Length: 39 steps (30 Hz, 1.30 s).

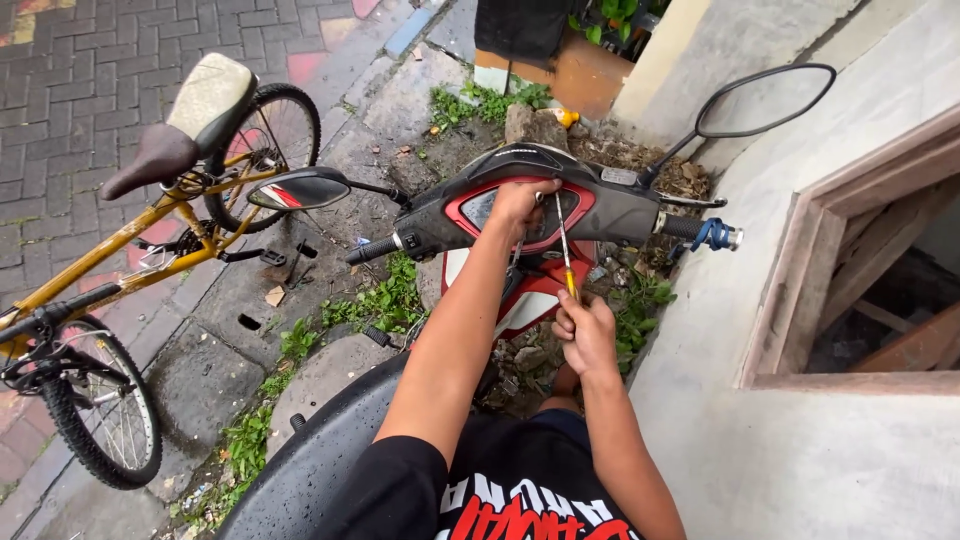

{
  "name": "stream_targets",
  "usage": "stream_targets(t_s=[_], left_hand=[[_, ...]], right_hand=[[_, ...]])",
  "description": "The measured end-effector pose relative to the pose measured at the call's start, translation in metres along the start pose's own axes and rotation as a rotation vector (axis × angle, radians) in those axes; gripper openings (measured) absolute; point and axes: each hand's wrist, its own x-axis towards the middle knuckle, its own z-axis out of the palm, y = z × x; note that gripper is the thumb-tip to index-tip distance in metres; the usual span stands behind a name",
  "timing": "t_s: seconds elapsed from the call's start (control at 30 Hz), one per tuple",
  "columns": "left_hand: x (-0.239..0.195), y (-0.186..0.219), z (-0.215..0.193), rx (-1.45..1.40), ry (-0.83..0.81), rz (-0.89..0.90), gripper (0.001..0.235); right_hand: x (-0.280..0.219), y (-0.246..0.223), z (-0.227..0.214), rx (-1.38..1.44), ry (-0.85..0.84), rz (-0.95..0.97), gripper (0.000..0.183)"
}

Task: The person uses a screwdriver to unscrew and remove the front panel of a red scooter's dashboard. They manipulate the tool to loosen fasteners and detach the plastic cover, revealing the internal components.

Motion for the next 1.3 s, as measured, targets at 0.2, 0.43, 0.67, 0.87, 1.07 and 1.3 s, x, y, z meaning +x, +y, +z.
stream_targets(t_s=[0.2,0.43,0.67,0.87,1.07,1.3], left_hand=[[0.004,-0.005,-0.002,0.004,-0.027,-0.023,0.039],[0.003,-0.002,-0.002,-0.005,-0.021,-0.024,0.039],[-0.009,0.008,0.002,-0.007,-0.026,-0.018,0.041],[-0.009,0.008,0.003,-0.009,-0.015,-0.019,0.041],[0.004,0.000,0.001,-0.003,-0.003,-0.030,0.040],[-0.004,0.006,0.004,-0.001,0.003,-0.029,0.040]], right_hand=[[-0.016,-0.003,0.016,-0.064,0.005,-0.002,0.039],[-0.016,-0.012,0.025,0.017,-0.012,0.018,0.045],[-0.013,-0.007,0.023,0.003,-0.002,0.077,0.036],[-0.006,-0.002,0.024,0.042,-0.019,0.063,0.033],[-0.008,-0.001,0.021,0.017,0.048,0.066,0.028],[-0.020,-0.020,0.037,0.089,0.028,0.055,0.035]])
